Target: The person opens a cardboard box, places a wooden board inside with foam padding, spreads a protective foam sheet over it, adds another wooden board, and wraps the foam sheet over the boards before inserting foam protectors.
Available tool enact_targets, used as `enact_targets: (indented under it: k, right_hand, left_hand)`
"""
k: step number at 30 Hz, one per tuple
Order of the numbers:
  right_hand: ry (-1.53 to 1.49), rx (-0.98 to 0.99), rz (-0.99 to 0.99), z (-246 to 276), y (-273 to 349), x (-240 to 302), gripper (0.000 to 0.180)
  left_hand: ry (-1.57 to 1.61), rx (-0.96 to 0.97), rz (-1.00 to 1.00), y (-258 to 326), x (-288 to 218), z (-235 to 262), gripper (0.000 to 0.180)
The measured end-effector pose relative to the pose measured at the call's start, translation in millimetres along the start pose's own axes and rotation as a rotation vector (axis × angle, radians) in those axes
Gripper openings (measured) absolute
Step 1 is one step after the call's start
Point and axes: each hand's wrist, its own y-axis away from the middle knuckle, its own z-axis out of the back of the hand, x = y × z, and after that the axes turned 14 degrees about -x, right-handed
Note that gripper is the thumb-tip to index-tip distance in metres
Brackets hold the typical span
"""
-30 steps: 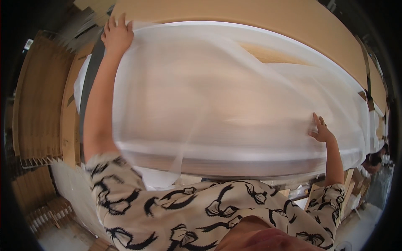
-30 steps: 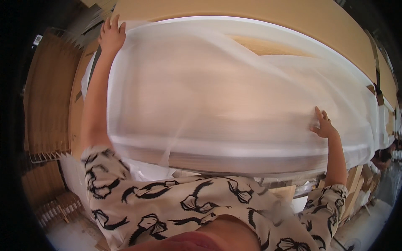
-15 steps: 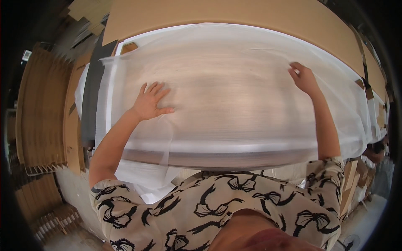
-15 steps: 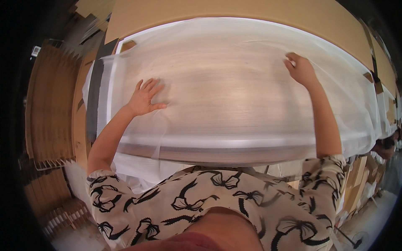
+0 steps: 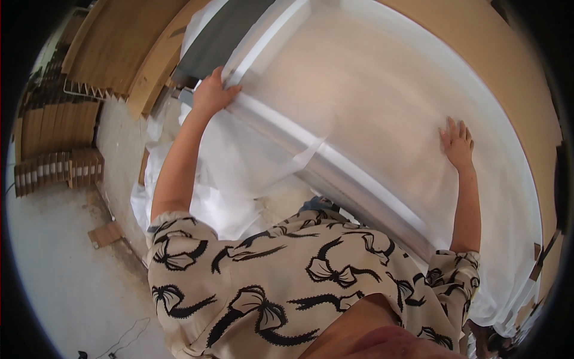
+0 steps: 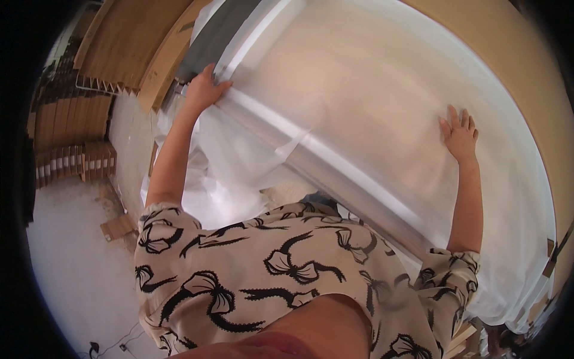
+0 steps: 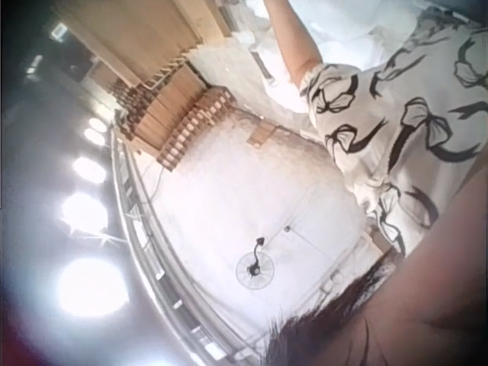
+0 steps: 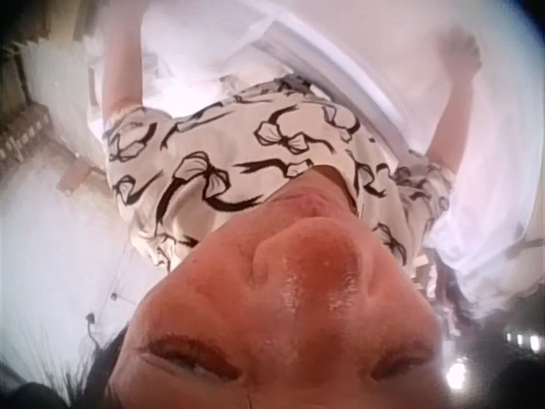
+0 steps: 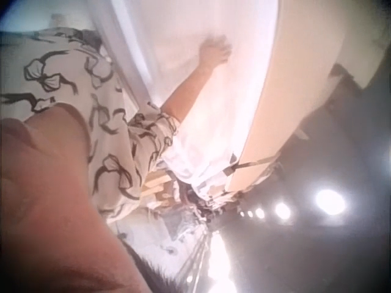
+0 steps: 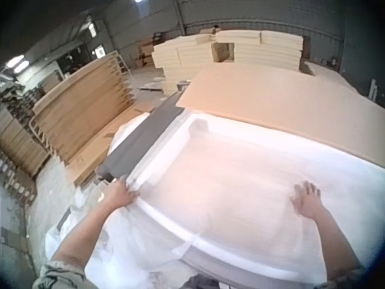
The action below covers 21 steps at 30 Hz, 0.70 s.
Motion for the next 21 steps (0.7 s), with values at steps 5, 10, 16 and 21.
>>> enact_targets:
  k: [5, 10, 16, 21]
  right_hand:
    - [-0.309, 0.093, 0.286, 42, 32, 71, 0.052]
    - [-0.295, 0.21, 0.211, 32, 61, 57, 0.067]
    - [-0.263, 0.32, 0.088, 34, 41, 70, 0.067]
    - [-0.354, 0.004, -0.179, 105, 81, 74, 0.056]
  left_hand:
    - [0.139, -0.381, -0.276, -21, 10, -26, 0.016]
    - [-0.174, -0.205, -0.598, -72, -66, -42, 0.022]
    - [0.833, 0.152, -1.211, -5, -246, -72, 0.046]
    - [0.476, 0.161, -1.673, 28, -232, -116, 0.067]
